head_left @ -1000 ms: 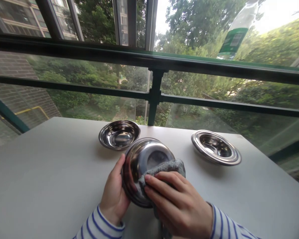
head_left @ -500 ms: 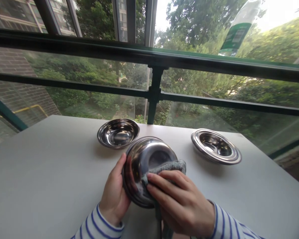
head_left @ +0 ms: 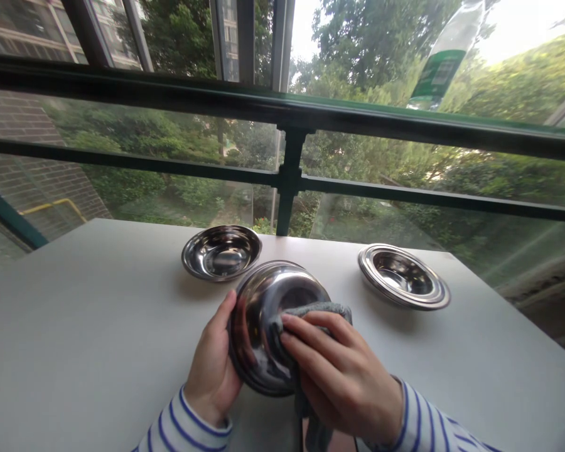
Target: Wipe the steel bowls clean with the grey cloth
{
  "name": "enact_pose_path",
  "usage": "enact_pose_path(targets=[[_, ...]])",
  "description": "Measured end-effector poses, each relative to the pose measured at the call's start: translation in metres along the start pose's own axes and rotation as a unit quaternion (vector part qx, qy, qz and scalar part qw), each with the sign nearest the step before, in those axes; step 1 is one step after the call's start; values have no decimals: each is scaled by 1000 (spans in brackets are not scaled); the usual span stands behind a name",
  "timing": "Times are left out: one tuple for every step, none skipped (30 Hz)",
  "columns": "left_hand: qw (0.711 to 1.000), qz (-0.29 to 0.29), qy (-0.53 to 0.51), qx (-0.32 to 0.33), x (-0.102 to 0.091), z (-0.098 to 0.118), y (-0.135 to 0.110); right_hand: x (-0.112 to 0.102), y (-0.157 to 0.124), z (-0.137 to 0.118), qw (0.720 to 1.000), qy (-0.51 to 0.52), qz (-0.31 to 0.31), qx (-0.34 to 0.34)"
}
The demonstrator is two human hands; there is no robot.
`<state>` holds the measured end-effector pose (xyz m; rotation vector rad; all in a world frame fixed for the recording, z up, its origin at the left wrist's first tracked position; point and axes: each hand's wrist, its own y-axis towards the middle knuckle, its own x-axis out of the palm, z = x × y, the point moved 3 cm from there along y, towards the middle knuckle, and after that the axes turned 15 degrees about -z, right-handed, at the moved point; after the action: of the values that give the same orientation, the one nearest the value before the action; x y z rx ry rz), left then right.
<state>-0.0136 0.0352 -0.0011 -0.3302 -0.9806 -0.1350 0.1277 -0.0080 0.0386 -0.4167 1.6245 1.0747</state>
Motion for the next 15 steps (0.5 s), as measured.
enact_pose_path(targets=[[1000, -8, -1, -3, 1, 0, 0, -1, 0, -2, 1000, 10, 0, -22], [1000, -16, -3, -5, 1, 0, 1, -2, 0, -3, 999, 16, -1, -36], [1000, -20, -2, -8, 2, 0, 1, -3, 0, -2, 999, 16, -1, -34], [1000, -21, 0, -8, 2, 0, 1, -4, 0, -1, 1000, 11, -1, -17], [1000, -17, 4, -7, 2, -1, 0, -4, 0, 2, 1000, 3, 0, 8], [1000, -12, 7, -9, 2, -1, 0, -4, -1, 4, 999, -5, -1, 32], [1000, -7, 9, -13, 1, -1, 0, -4, -1, 5, 999, -10, -4, 45], [1000, -4, 8, -18, 1, -2, -1, -4, -1, 5, 999, -9, -7, 41], [1000, -6, 6, -25, 0, -2, -1, -5, 0, 4, 1000, -4, -10, 23], [999, -12, 2, -31, 0, -3, 0, -5, 0, 2, 1000, 1, -12, -1], [999, -21, -2, -36, 0, -4, 0, -6, 0, 0, 1000, 3, -13, -24], [999, -29, -3, -39, 0, -4, 0, -6, 0, -1, 999, 1, -12, -35], [999, -33, -1, -38, 1, -4, 0, -7, 0, -1, 1000, -4, -11, -29], [999, -32, 3, -36, 2, -4, 0, -7, -1, 1, 1000, -11, -9, -8], [999, -26, 9, -32, 2, -5, 0, -7, -1, 3, 1000, -19, -5, 21]])
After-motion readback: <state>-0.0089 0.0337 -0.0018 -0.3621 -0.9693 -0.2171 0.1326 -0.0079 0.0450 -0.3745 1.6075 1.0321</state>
